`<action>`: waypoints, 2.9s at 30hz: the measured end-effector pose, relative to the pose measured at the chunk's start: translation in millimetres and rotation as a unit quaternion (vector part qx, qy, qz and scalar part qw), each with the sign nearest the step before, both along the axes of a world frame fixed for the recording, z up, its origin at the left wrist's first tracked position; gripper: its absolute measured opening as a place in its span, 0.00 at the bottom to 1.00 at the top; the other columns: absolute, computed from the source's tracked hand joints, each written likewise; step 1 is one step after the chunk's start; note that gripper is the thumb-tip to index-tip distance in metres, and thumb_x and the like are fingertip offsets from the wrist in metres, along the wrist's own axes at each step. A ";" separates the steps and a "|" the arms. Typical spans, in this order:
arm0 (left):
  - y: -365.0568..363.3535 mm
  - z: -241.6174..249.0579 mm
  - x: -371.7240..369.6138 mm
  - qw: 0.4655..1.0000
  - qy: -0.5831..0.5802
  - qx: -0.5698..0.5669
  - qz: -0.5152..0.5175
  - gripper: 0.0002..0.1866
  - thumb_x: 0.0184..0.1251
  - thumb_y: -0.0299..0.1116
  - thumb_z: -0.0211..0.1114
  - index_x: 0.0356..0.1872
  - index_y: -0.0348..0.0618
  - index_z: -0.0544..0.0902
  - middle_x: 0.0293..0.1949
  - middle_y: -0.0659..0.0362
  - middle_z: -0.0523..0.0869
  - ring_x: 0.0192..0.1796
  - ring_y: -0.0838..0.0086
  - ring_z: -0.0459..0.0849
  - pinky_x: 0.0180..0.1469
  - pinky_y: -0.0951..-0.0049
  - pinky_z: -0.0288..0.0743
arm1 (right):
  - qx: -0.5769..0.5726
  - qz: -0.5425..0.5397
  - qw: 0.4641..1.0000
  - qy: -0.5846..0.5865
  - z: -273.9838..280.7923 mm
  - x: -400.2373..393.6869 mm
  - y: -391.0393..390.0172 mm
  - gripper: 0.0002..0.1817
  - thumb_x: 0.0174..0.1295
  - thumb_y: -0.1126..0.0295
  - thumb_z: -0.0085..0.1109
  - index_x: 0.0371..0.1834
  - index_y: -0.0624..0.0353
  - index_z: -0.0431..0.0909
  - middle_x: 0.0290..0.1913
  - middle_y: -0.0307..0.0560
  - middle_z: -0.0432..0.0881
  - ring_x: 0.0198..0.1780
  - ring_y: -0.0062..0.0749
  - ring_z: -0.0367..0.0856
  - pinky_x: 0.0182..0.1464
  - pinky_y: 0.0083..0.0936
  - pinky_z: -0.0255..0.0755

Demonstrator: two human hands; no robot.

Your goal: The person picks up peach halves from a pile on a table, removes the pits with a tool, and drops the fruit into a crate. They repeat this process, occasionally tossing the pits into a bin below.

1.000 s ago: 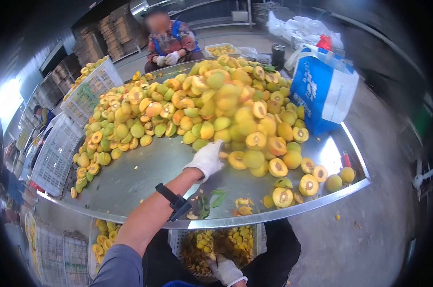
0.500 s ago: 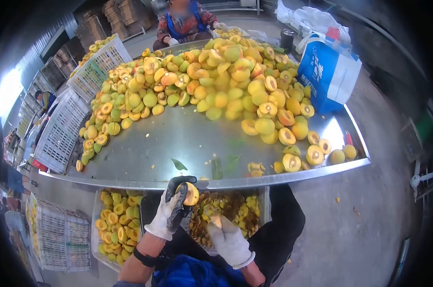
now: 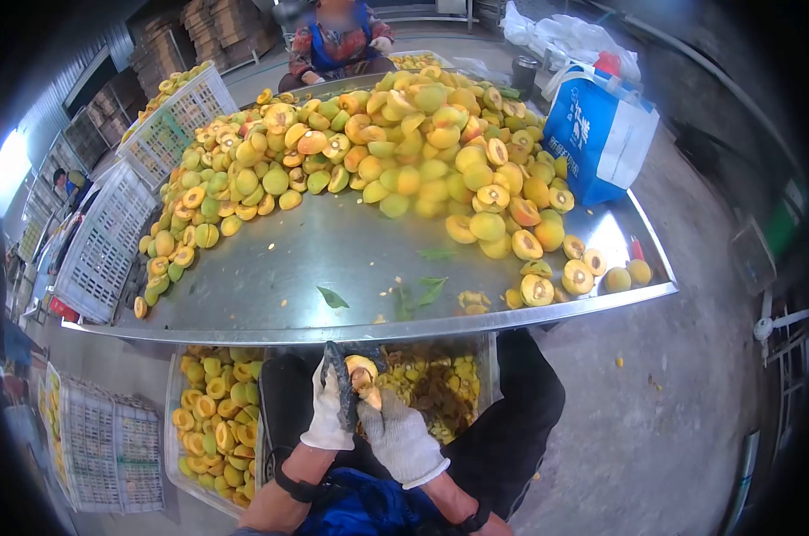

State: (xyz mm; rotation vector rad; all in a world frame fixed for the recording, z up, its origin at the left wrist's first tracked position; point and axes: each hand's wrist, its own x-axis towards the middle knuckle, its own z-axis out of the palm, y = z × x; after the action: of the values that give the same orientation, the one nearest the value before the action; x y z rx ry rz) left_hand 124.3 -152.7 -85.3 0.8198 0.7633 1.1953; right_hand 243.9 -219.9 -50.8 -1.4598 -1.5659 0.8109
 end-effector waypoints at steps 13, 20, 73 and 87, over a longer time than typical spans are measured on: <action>-2.7 -3.1 14.8 0.996 0.091 -0.002 0.000 0.25 0.77 0.42 0.54 0.67 0.44 0.63 0.52 0.56 0.78 0.51 0.73 0.81 0.53 0.70 0.78 | -0.080 -0.034 0.990 0.110 -13.8 5.8 3.6 0.15 0.71 0.62 0.48 0.47 0.63 0.76 0.34 0.63 0.81 0.37 0.63 0.79 0.40 0.41 0.74; -3.7 3.9 24.3 0.998 0.058 0.001 0.017 0.21 0.78 0.40 0.50 0.65 0.41 0.66 0.48 0.57 0.80 0.48 0.73 0.82 0.51 0.71 0.79 | -0.105 -0.039 0.984 0.137 -22.6 8.7 7.5 0.14 0.70 0.64 0.49 0.48 0.64 0.76 0.36 0.63 0.81 0.40 0.62 0.79 0.42 0.40 0.74; -91.5 -30.9 -268.1 0.567 0.801 -0.090 -0.173 0.28 0.55 0.34 0.68 0.59 0.41 0.74 0.44 0.44 0.84 0.45 0.48 0.84 0.46 0.54 0.77 | -0.406 -0.056 0.906 0.105 -154.9 36.0 -23.6 0.29 0.68 0.45 0.46 0.52 0.63 0.77 0.48 0.67 0.80 0.53 0.60 0.78 0.54 0.43 0.71; 225.3 65.6 142.4 0.792 0.547 0.243 -0.118 0.19 0.61 0.35 0.69 0.51 0.40 0.81 0.45 0.50 0.86 0.44 0.62 0.86 0.48 0.70 0.77 | -0.302 -0.063 0.946 0.101 -120.1 48.5 -16.8 0.27 0.69 0.49 0.49 0.52 0.66 0.77 0.37 0.65 0.83 0.42 0.58 0.82 0.48 0.40 0.72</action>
State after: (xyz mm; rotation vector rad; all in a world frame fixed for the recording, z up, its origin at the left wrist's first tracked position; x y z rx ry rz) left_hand 266.7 72.6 -19.7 2.0612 1.2321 0.5877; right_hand 292.4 -236.7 -171.0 -1.8088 -1.0982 1.3962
